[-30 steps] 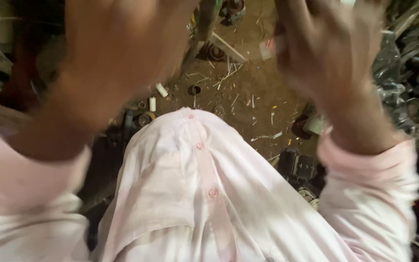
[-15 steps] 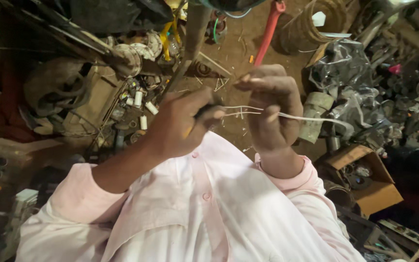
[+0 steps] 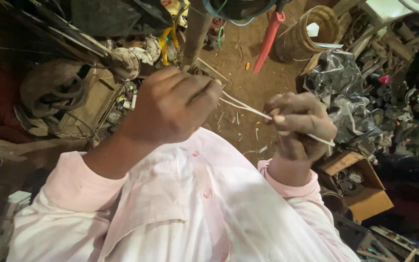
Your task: The person winds copper wire into the open housing of an electric motor stator, feeding and pressing the wire by hand. They then pick up red-handled pliers to cut and strip the wire ends and continue arranging the wound wire inside the motor.
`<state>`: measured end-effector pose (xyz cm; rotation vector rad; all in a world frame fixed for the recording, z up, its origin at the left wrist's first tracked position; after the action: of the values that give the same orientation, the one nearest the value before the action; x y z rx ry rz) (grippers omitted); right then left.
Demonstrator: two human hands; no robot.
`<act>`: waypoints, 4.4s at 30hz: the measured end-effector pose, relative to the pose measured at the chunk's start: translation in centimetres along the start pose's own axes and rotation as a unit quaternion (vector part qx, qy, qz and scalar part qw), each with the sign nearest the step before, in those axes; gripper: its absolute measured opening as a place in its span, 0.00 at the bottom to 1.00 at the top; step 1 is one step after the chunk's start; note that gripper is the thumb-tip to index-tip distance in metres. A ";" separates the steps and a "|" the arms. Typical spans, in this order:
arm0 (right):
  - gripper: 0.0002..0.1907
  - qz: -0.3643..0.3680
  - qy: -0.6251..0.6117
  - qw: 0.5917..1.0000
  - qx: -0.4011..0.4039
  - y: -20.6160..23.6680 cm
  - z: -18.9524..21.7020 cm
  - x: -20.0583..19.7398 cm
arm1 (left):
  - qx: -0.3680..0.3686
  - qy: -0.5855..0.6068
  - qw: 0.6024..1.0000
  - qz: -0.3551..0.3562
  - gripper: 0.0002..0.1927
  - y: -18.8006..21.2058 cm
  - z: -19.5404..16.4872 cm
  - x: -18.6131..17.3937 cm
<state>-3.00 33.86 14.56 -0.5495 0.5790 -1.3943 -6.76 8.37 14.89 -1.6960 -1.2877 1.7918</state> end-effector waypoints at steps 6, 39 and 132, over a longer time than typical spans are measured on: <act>0.05 0.077 0.108 0.990 -0.038 -0.5 1.5 0.2 | -0.354 0.485 0.796 -0.076 0.16 0.9 -0.8 2.8; 0.07 0.074 0.317 0.940 -0.107 -6.0 1.7 -1.9 | -0.072 -0.285 0.946 -0.138 0.35 -3.4 5.8 3.9; 0.13 0.016 0.432 0.885 -0.171 -9.2 -6.2 -1.2 | -0.084 0.104 0.991 -0.030 0.13 -4.6 6.7 0.3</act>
<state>-13.97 33.99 16.13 -0.1530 1.5693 -1.4784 -14.43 8.59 17.43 -1.8563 -1.4117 1.4643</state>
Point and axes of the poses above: each hand's wrist, its own y-axis away from the middle knuckle, its own x-axis out of the palm, z = x × y, the point moved 1 cm from there along -y, towards the middle knuckle, and after that the axes turned 7 degrees about x, right-handed, at the moved point
